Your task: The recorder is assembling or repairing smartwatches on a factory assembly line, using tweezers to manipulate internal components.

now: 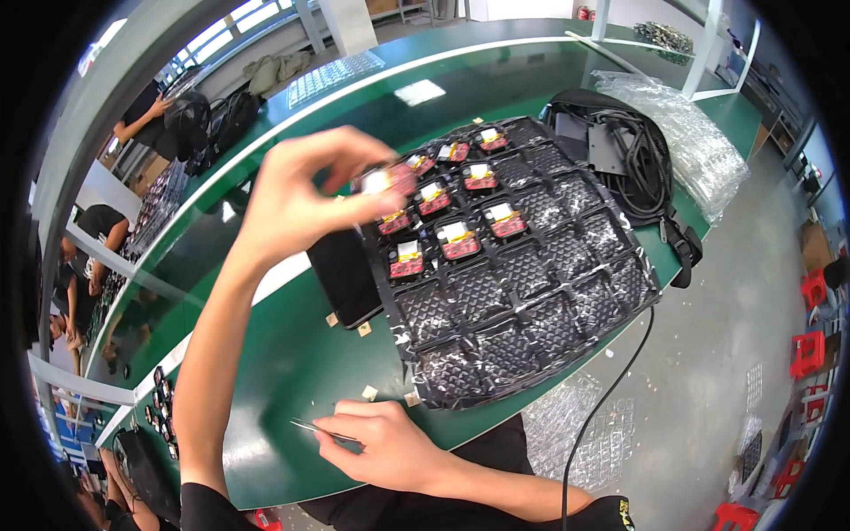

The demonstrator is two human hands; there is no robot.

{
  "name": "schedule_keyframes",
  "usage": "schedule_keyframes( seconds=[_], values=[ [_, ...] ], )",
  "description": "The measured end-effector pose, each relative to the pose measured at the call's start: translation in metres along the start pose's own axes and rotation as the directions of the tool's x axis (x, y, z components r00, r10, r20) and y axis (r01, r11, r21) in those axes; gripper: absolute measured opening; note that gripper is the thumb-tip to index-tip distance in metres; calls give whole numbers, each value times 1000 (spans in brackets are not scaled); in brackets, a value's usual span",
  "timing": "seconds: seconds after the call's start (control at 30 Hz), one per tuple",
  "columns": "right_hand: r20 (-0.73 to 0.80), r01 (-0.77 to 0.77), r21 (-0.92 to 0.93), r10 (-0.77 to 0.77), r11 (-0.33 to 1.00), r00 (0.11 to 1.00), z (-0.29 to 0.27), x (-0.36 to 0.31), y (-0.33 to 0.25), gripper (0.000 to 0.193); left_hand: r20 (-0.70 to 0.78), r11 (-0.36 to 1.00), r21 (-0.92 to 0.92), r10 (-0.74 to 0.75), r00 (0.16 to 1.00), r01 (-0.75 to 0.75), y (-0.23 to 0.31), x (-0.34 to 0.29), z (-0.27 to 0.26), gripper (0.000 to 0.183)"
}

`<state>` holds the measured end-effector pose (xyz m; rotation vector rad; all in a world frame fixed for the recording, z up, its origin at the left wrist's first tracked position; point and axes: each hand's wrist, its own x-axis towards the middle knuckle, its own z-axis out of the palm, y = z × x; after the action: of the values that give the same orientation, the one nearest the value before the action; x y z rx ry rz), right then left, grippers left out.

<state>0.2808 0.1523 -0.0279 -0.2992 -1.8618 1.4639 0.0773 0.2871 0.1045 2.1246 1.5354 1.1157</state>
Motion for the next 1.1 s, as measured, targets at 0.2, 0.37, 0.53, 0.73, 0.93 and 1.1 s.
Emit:
schedule_keyframes(
  seconds=[0.2,0.37,0.53,0.73,0.93,1.1],
  values=[
    [19,-48,56,47,997,999,3,-2,1,20,373,977,19,189,908,-211,-14,104,60,49],
    [46,-51,75,48,996,998,4,0,0,18,280,942,-70,336,899,-330,-37,94,54,51],
    [-41,-3,-19,2,1000,999,-5,4,-2,16,165,967,196,130,978,-161,-56,16,-29,31],
    [30,-57,-42,58,998,998,-4,6,-12,17,151,711,658,-448,881,248,-140,-153,-141,31],
    [31,-79,-95,82,992,996,2,6,-15,17,-7,828,453,-366,931,329,-130,-194,-122,34],
    [-38,-105,-164,100,981,994,3,10,-9,15,132,950,273,-194,972,152,-58,-216,-70,42]
  ],
)
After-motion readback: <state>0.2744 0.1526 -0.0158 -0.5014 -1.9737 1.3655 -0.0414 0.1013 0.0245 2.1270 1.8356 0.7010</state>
